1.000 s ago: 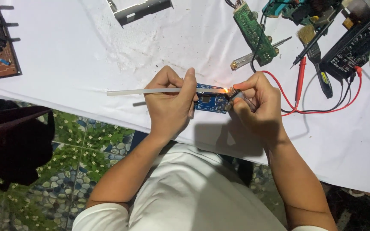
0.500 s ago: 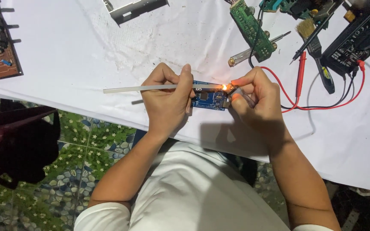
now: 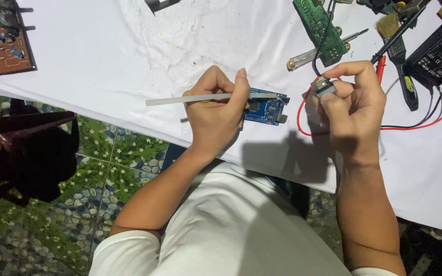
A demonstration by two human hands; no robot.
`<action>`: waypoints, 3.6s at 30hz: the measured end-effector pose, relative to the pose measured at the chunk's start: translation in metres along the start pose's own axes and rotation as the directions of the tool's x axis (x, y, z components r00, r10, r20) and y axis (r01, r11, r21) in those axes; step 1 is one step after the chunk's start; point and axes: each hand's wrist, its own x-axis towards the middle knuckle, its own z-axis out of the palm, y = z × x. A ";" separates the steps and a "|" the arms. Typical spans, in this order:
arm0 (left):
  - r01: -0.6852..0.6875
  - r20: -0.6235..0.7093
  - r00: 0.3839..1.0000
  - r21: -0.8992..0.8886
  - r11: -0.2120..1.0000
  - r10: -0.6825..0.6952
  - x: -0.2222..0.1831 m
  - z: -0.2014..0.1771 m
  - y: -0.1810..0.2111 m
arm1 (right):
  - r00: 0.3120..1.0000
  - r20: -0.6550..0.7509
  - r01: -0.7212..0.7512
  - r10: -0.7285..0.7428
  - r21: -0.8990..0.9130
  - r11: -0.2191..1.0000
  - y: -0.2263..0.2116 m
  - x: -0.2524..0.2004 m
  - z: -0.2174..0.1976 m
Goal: Applying hot melt glue to a circuit board by manually melting a glue stick with a lighter.
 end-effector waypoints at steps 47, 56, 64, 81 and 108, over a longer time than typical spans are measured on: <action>-0.254 0.123 0.964 0.140 0.957 0.238 -0.001 0.000 -0.004 | 0.978 0.186 0.135 -0.092 -0.234 0.963 0.000 -0.005 -0.001; -0.236 0.134 0.965 0.067 0.969 0.226 -0.001 0.000 -0.002 | 0.957 0.268 0.217 -0.114 -0.394 0.893 0.001 -0.005 0.000; -0.238 0.111 0.968 0.118 0.964 0.226 -0.002 0.002 -0.006 | 0.927 0.329 0.342 -0.179 -0.549 0.762 0.011 -0.003 -0.003; -0.140 0.295 0.952 0.201 0.970 0.076 0.000 -0.001 -0.001 | 0.916 0.362 0.352 -0.173 -0.517 0.780 0.015 0.001 -0.009; -0.173 0.387 0.919 0.233 0.957 0.072 0.003 0.004 -0.018 | 0.919 0.358 0.334 -0.163 -0.489 0.806 0.017 0.000 -0.011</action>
